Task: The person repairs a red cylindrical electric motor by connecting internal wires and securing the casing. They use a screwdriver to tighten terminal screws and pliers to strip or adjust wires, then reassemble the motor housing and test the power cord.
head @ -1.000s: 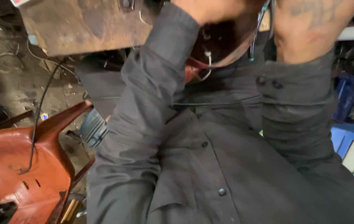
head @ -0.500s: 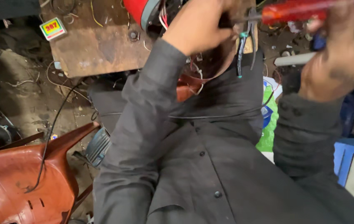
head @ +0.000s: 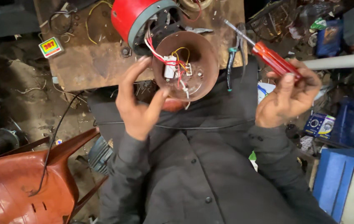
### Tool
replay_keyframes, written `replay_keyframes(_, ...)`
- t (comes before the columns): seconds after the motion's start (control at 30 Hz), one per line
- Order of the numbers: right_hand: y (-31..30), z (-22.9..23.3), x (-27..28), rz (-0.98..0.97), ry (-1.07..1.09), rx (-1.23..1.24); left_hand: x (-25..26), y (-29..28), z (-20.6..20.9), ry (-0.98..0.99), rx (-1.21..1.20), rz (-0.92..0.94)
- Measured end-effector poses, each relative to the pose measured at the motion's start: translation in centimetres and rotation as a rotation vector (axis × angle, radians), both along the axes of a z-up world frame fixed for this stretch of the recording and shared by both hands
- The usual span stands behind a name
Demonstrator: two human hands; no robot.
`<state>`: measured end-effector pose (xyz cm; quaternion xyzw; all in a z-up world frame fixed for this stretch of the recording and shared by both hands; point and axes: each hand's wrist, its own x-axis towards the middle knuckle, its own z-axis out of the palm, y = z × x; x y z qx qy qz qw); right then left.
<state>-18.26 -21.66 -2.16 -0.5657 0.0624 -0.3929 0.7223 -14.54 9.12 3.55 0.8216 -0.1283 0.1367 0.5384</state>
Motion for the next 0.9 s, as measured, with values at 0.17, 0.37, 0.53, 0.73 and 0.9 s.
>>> replay_keyframes(0.17,1.7,-1.8,1.7,0.042,0.155,-0.192,-4.1,-1.4,-5.6,0.162,-0.156,0.053)
replay_keyframes(0.37,4.3,-3.0,4.3,-0.068,0.435,-0.884,-4.2,-3.9,-8.2,0.215,-0.268,-0.019)
replay_keyframes(0.53,5.4,-3.0,4.9,-0.088,0.432,-1.324,-3.3,-5.0,-7.2,0.340,-0.219,0.046)
replay_keyframes(0.73,6.1,-0.7,3.9,0.035,0.400,-1.353,-2.4,-5.7,-7.7,0.246,-0.246,0.038)
replay_keyframes(0.9,8.0,0.8,0.2,0.201,0.431,-1.077,-3.0,-6.7,-7.6,0.409,-0.637,-0.059)
